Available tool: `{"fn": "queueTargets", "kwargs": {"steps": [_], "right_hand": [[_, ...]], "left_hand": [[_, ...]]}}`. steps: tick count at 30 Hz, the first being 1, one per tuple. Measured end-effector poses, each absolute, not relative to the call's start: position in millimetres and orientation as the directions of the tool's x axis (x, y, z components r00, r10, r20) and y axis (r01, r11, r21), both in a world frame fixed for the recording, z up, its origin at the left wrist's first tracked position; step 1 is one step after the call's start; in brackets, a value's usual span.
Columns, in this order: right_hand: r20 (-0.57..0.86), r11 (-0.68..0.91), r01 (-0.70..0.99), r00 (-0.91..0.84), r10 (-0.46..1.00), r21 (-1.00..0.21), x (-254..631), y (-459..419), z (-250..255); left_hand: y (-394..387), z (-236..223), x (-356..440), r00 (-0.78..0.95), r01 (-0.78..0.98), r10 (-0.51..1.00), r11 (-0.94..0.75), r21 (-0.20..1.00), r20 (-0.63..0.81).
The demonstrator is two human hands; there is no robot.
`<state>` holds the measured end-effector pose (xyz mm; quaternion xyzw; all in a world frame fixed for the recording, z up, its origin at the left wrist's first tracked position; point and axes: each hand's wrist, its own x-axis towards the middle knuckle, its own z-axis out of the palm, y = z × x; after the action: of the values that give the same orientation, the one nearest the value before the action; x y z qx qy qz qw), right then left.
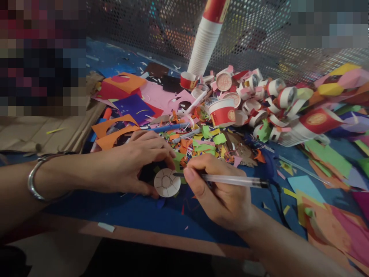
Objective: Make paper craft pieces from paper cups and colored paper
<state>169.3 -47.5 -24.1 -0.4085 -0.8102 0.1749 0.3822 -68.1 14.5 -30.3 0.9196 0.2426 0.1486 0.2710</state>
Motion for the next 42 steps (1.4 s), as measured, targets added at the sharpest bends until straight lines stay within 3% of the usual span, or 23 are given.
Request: {"fn": "queueTargets", "kwargs": {"steps": [4,28,42], "right_hand": [[0.474,0.578,0.5,-0.332,0.816,-0.645,170.4,-47.0,-26.1],[0.502,0.684,0.468,-0.465,0.729,-0.56,163.1,-43.6,-22.5],[0.551,0.75,0.545,-0.52,0.652,-0.374,165.2,-47.2,-23.0]], "left_hand": [[14.5,-30.6,-68.1,0.841,0.354,0.519,-0.743,0.568,0.154],[11.9,-30.2,-68.2,0.834,0.379,0.528,-0.761,0.527,0.162],[13.6,-28.1,-68.4,0.85,0.358,0.505,-0.763,0.538,0.15]]}}
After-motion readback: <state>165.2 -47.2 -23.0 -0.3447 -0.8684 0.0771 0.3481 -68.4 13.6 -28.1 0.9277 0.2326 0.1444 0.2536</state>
